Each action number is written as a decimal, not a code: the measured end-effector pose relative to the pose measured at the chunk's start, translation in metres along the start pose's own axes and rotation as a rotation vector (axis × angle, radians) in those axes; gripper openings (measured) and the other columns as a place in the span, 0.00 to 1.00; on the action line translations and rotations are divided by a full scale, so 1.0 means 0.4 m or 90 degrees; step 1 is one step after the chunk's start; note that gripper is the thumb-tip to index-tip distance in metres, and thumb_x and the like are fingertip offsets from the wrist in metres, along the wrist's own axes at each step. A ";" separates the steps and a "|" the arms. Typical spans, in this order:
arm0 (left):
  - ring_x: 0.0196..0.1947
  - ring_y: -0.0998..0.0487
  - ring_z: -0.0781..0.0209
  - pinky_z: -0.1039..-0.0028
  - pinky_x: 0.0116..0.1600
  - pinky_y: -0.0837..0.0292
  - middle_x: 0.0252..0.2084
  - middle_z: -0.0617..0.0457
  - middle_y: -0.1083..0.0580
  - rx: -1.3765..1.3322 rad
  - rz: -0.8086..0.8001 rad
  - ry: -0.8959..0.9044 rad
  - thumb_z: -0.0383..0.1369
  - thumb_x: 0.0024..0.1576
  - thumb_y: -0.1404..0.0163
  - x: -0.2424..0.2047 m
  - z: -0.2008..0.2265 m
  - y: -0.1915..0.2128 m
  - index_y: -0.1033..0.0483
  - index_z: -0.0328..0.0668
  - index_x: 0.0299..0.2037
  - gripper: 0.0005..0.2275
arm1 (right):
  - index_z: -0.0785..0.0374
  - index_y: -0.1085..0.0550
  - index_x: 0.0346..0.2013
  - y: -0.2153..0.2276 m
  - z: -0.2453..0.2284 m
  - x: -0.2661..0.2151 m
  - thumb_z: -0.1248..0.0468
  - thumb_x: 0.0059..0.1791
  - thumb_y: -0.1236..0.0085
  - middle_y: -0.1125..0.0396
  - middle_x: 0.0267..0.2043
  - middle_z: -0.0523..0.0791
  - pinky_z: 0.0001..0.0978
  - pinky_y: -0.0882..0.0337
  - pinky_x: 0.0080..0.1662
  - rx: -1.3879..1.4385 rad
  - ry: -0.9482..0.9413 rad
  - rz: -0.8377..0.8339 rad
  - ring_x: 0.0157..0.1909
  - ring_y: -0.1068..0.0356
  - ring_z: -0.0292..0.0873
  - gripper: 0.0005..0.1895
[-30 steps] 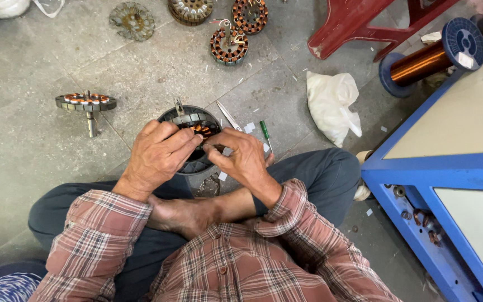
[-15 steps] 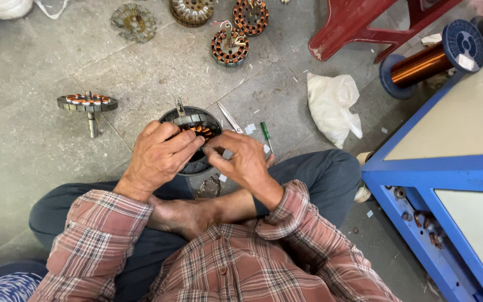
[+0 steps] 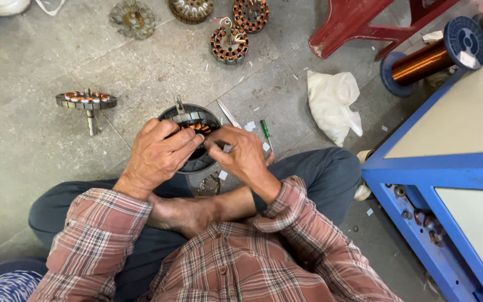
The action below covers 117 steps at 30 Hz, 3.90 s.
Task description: The person sits on the floor and repairs motor stators by inserting white insulating paper into the slots of the copper-wound components. They use a green screwdriver to push the paper in and scissors to cut the paper to size. The person handles multiple stators, placing finished ones aside and picking up new ones to continue the process.
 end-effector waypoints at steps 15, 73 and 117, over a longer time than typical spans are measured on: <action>0.40 0.28 0.64 0.69 0.43 0.33 0.43 0.61 0.25 -0.022 0.006 0.003 0.29 0.53 0.40 -0.005 -0.005 0.001 0.17 0.40 0.44 0.09 | 0.62 0.20 0.34 -0.012 0.003 -0.004 0.61 0.46 0.35 0.25 0.35 0.44 0.33 0.25 0.37 0.032 -0.013 -0.011 0.34 0.23 0.41 0.08; 0.38 0.25 0.58 0.66 0.40 0.32 0.42 0.53 0.26 -0.128 0.144 0.069 0.27 0.54 0.38 -0.005 0.060 0.101 0.19 0.38 0.47 0.12 | 0.55 0.22 0.35 -0.095 0.112 0.308 0.54 0.50 0.40 0.28 0.37 0.41 0.44 0.29 0.43 -0.164 0.211 -0.205 0.42 0.26 0.47 0.10; 0.43 0.22 0.61 0.72 0.47 0.28 0.47 0.50 0.24 -0.291 -0.024 0.292 0.27 0.63 0.42 0.086 0.245 -0.058 0.21 0.35 0.51 0.08 | 0.56 0.18 0.35 -0.023 0.478 -0.101 0.54 0.44 0.35 0.27 0.44 0.49 0.48 0.27 0.47 -0.219 -0.319 -0.045 0.48 0.26 0.54 0.11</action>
Point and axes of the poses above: each hand's wrist, its own x-axis towards the middle knuckle, its own y-axis out of the back of the hand, z = x × y, the point moved 4 cm from there along x, towards the middle knuckle
